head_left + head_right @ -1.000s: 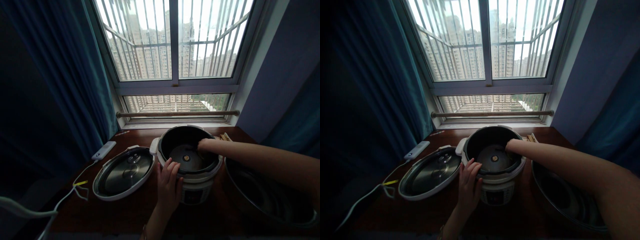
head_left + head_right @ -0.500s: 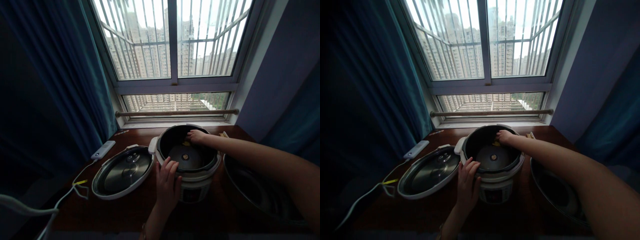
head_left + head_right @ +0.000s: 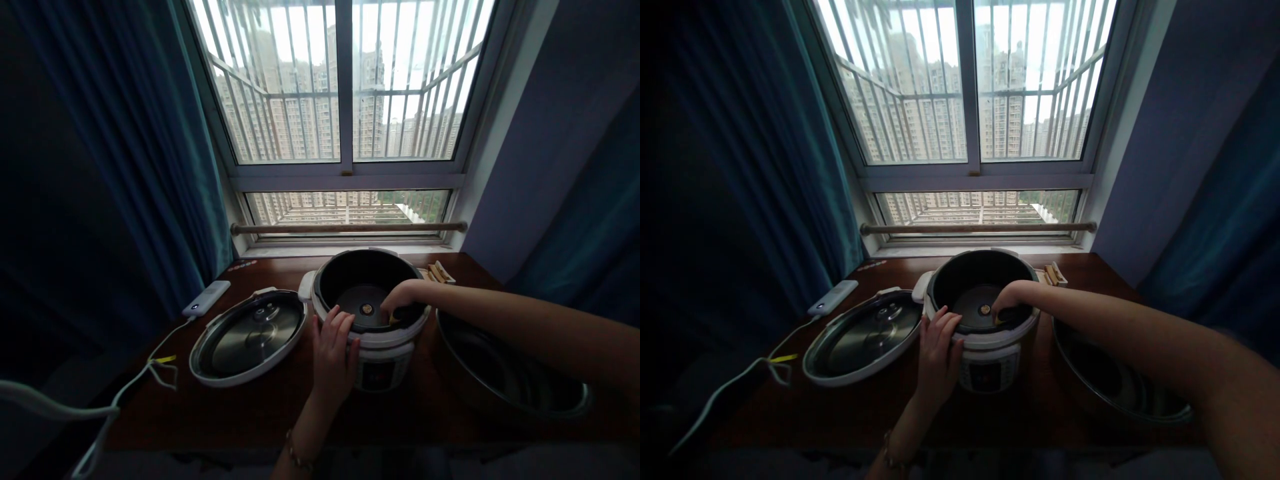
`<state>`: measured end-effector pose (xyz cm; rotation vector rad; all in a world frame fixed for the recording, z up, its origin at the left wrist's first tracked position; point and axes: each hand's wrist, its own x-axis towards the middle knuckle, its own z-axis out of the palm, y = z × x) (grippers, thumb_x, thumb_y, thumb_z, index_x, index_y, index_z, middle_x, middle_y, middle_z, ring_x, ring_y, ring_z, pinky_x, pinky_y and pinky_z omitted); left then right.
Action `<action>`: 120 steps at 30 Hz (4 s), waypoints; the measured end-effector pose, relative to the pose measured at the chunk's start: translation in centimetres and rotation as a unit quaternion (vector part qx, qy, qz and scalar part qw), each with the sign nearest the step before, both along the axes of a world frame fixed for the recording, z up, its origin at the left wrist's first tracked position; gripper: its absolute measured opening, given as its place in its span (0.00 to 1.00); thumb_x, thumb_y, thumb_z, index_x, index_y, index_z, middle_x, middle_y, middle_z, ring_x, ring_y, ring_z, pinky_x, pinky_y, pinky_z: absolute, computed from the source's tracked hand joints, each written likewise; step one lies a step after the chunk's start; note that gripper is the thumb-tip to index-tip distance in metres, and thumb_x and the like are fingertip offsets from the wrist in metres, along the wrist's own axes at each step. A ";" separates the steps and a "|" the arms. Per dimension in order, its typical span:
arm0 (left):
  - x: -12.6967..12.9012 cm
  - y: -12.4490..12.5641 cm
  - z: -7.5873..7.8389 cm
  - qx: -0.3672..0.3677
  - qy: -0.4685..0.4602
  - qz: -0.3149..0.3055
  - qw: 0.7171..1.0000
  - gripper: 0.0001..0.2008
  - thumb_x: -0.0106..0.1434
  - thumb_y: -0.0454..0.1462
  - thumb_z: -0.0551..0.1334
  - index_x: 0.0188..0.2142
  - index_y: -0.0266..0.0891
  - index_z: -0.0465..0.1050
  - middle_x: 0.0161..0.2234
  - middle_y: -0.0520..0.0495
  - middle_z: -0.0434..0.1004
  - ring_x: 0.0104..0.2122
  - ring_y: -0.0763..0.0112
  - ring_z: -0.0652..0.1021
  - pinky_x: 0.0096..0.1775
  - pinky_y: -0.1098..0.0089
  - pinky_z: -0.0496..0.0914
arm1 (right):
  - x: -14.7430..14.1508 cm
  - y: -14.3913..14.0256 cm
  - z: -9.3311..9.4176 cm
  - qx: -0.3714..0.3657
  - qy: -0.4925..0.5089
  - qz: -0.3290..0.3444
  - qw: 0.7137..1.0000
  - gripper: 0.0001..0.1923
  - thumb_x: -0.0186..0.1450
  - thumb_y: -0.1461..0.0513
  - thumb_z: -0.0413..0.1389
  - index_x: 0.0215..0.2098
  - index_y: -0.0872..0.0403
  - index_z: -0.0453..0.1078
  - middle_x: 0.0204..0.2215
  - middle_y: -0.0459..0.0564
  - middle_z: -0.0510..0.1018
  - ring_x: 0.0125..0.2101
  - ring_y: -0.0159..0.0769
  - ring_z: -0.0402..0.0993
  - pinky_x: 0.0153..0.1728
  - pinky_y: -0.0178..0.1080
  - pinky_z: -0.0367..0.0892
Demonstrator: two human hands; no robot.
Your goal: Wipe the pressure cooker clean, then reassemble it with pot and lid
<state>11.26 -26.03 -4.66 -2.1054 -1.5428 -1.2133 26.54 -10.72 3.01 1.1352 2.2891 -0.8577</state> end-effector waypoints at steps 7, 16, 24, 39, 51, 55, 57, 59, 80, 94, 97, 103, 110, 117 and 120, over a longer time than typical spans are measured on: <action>0.1 0.1 -0.2 0.005 -0.002 0.003 1.000 0.17 0.63 0.34 0.51 0.51 0.36 0.62 0.49 0.40 0.69 0.57 0.59 0.62 0.58 0.48 0.48 | 0.1 -5.9 2.9 0.130 0.142 0.049 0.980 0.13 0.63 0.59 0.47 0.34 0.58 0.71 0.29 0.47 0.75 0.28 0.28 0.66 0.29 0.30 0.56; 0.4 -1.2 1.5 -0.010 -0.117 -0.019 0.993 0.21 0.62 0.34 0.53 0.55 0.38 0.57 0.54 0.39 0.65 0.58 0.60 0.61 0.57 0.49 0.55 | -1.5 -14.1 0.0 0.456 0.238 -0.185 0.837 0.15 0.66 0.62 0.40 0.42 0.55 0.67 0.34 0.53 0.75 0.36 0.37 0.69 0.37 0.36 0.59; 2.9 -5.0 5.5 0.081 -0.120 -0.007 0.989 0.21 0.61 0.31 0.54 0.54 0.37 0.58 0.54 0.38 0.63 0.58 0.60 0.62 0.55 0.55 0.61 | -4.7 -13.0 2.4 0.301 0.406 -0.246 0.827 0.18 0.65 0.59 0.44 0.51 0.55 0.63 0.41 0.54 0.76 0.40 0.35 0.73 0.40 0.35 0.64; 3.1 -1.3 2.1 -0.017 0.002 0.047 0.999 0.16 0.64 0.32 0.49 0.51 0.34 0.62 0.50 0.38 0.68 0.55 0.59 0.64 0.55 0.52 0.60 | 3.2 -11.3 -2.1 0.410 0.452 -0.340 0.715 0.16 0.65 0.60 0.42 0.42 0.54 0.70 0.42 0.52 0.76 0.43 0.36 0.71 0.46 0.39 0.64; 4.6 0.6 3.8 -0.039 0.103 -0.022 0.994 0.10 0.63 0.36 0.51 0.40 0.37 0.69 0.36 0.44 0.74 0.37 0.63 0.72 0.42 0.60 0.65 | 3.0 -9.7 -6.9 0.482 0.551 -0.331 0.595 0.10 0.65 0.64 0.43 0.35 0.53 0.66 0.32 0.49 0.73 0.39 0.33 0.68 0.47 0.40 0.62; 2.3 0.5 3.5 -0.041 0.114 -0.074 0.990 0.12 0.63 0.36 0.52 0.44 0.38 0.68 0.38 0.45 0.73 0.40 0.64 0.71 0.45 0.61 0.64 | 3.3 -9.6 -6.9 0.490 0.556 -0.312 0.594 0.09 0.65 0.65 0.43 0.36 0.53 0.65 0.30 0.47 0.72 0.38 0.33 0.67 0.45 0.40 0.62; 0.5 0.6 3.5 -0.056 0.100 -0.098 0.989 0.12 0.64 0.36 0.51 0.45 0.38 0.67 0.40 0.44 0.72 0.42 0.65 0.70 0.49 0.60 0.62 | 3.3 -9.5 -7.0 0.493 0.557 -0.306 0.594 0.09 0.64 0.66 0.43 0.36 0.53 0.65 0.29 0.47 0.72 0.38 0.33 0.67 0.46 0.41 0.61; -1.4 0.9 3.7 -0.081 0.077 -0.118 0.987 0.12 0.64 0.35 0.50 0.45 0.38 0.66 0.42 0.44 0.71 0.45 0.65 0.69 0.53 0.58 0.59 | 3.3 -9.3 -7.1 0.497 0.560 -0.300 0.591 0.09 0.64 0.66 0.44 0.36 0.53 0.65 0.29 0.46 0.72 0.37 0.33 0.67 0.46 0.41 0.61; -8.5 13.7 6.5 -0.322 0.080 -0.122 0.935 0.32 0.54 0.29 0.51 0.59 0.26 0.46 0.61 0.33 0.51 0.61 0.62 0.54 0.61 0.59 0.49 | 3.5 -8.9 -7.4 0.510 0.590 -0.273 0.563 0.09 0.63 0.69 0.45 0.35 0.54 0.65 0.29 0.46 0.71 0.37 0.32 0.66 0.44 0.41 0.61; -3.5 25.4 6.6 -0.312 0.269 -0.166 0.896 0.36 0.47 0.21 0.52 0.58 0.22 0.49 0.61 0.27 0.47 0.62 0.57 0.50 0.60 0.60 0.49 | 3.4 -8.8 -7.4 0.501 0.603 -0.272 0.558 0.09 0.63 0.69 0.45 0.37 0.53 0.64 0.29 0.45 0.70 0.37 0.31 0.66 0.42 0.40 0.61; -0.8 27.3 6.5 -0.303 0.289 -0.194 0.887 0.35 0.47 0.21 0.52 0.58 0.23 0.50 0.61 0.27 0.48 0.62 0.58 0.51 0.60 0.61 0.51 | 3.4 -8.8 -7.5 0.493 0.605 -0.272 0.564 0.09 0.63 0.69 0.45 0.37 0.53 0.64 0.30 0.45 0.70 0.36 0.31 0.66 0.42 0.40 0.61; 1.9 29.1 6.6 -0.289 0.286 -0.253 0.878 0.31 0.48 0.23 0.53 0.54 0.31 0.59 0.56 0.37 0.62 0.56 0.63 0.63 0.56 0.65 0.58 | 3.3 -8.7 -7.7 0.494 0.602 -0.273 0.564 0.09 0.63 0.69 0.45 0.38 0.53 0.64 0.30 0.45 0.70 0.37 0.31 0.65 0.43 0.41 0.61; 0.1 28.2 7.2 -0.311 0.261 -0.238 0.883 0.25 0.52 0.26 0.53 0.51 0.35 0.64 0.48 0.43 0.73 0.47 0.64 0.72 0.49 0.67 0.65 | 3.2 -8.6 -7.8 0.504 0.588 -0.288 0.563 0.08 0.63 0.67 0.45 0.35 0.53 0.65 0.29 0.45 0.70 0.36 0.32 0.66 0.44 0.41 0.61; -2.3 26.7 6.9 -0.319 0.231 -0.176 0.902 0.34 0.52 0.26 0.52 0.60 0.35 0.51 0.59 0.39 0.58 0.55 0.60 0.65 0.55 0.63 0.60 | 3.0 -8.6 -7.8 0.506 0.592 -0.296 0.552 0.09 0.63 0.67 0.45 0.35 0.53 0.66 0.28 0.46 0.71 0.36 0.32 0.66 0.41 0.41 0.62; -4.4 25.6 6.8 -0.316 0.213 -0.167 0.910 0.35 0.50 0.25 0.52 0.59 0.35 0.53 0.59 0.41 0.60 0.55 0.62 0.65 0.55 0.64 0.59 | 3.0 -8.6 -7.9 0.509 0.592 -0.296 0.550 0.08 0.63 0.66 0.45 0.34 0.53 0.66 0.28 0.45 0.71 0.35 0.32 0.66 0.42 0.41 0.61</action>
